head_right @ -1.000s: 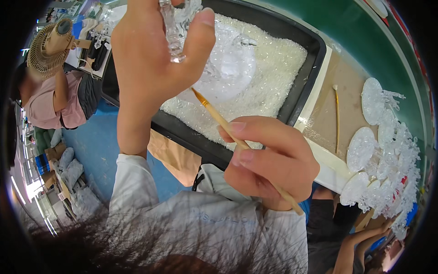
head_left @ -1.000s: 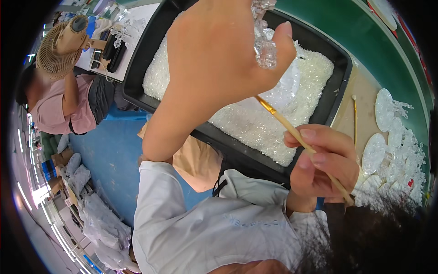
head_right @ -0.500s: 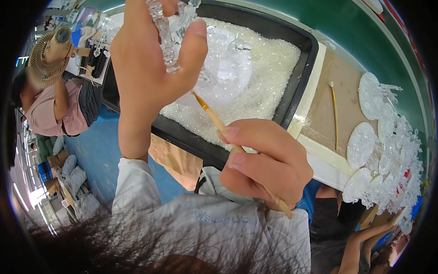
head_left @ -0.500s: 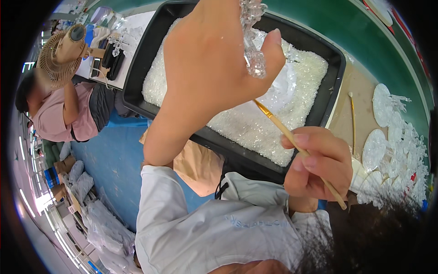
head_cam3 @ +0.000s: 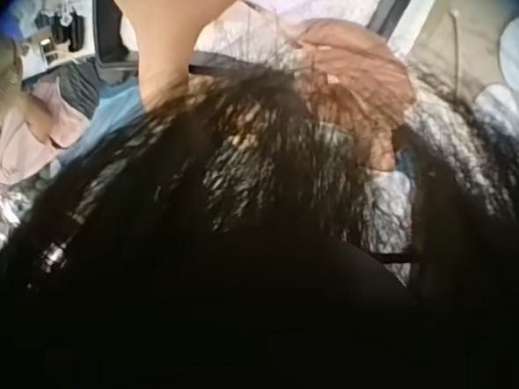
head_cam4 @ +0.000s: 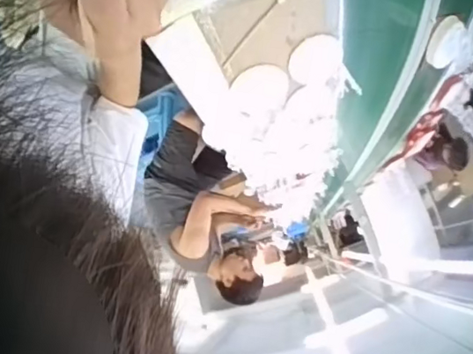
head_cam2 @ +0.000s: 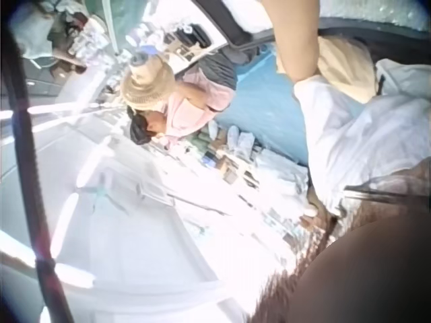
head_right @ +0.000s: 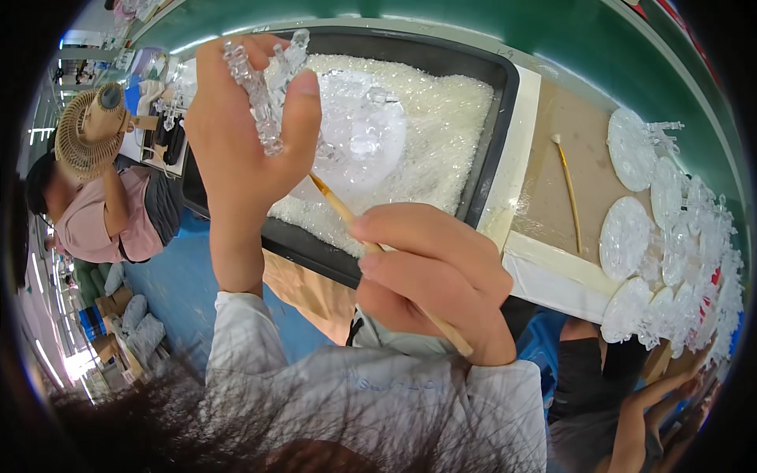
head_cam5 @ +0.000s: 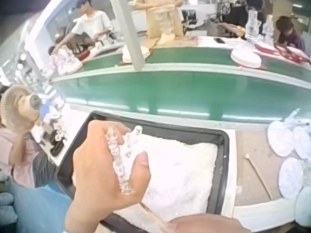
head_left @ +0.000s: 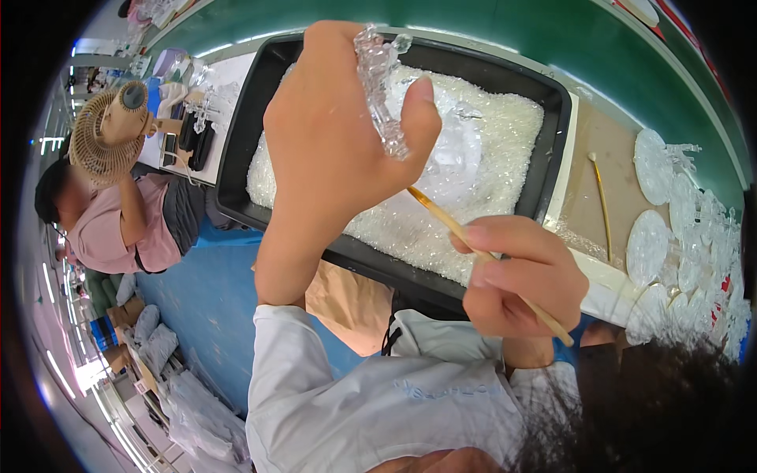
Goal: Applying adhesive and decorative beads to clear plastic lighting ornaments.
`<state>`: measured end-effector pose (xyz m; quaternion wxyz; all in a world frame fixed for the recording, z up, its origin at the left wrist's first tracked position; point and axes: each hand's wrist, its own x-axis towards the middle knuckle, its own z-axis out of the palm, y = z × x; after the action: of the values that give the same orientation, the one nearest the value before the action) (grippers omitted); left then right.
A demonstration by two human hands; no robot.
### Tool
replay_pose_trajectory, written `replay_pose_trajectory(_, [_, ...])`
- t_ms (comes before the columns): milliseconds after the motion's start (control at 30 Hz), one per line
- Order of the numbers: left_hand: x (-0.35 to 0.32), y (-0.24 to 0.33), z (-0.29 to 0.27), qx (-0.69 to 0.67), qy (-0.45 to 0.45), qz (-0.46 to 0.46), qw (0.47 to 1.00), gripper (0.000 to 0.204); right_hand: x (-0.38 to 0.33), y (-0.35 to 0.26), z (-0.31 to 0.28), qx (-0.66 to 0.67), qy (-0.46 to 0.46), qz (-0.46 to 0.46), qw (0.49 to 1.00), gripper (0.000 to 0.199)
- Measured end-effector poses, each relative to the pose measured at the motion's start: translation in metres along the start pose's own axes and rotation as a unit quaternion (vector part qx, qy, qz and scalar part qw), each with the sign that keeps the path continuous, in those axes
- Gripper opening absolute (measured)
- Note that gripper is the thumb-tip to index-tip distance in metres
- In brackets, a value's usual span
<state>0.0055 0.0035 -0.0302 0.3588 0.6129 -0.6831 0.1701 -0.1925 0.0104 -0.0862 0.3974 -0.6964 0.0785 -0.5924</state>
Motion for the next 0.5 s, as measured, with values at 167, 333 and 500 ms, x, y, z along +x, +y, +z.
replay_pose_trajectory(167, [-0.0011, -0.0065, 0.0057, -0.008, 0.022, 0.006, 1.0, 0.044, -0.0023, -0.0031, -0.0041, -0.013, 0.007, -0.011, 1.0, 0.02])
replay_pose_trajectory(333, [-0.0001, -0.0072, 0.0046, -0.009, 0.023, 0.008, 1.0, 0.042, -0.0043, -0.0033, -0.0022, -0.039, 0.033, -0.002, 0.999, 0.019])
replay_pose_trajectory(500, [-0.0008, -0.0045, 0.0015, -0.021, 0.013, -0.02, 0.999, 0.039, -0.0055, -0.0026, -0.0018, -0.043, 0.037, 0.003, 0.998, 0.018])
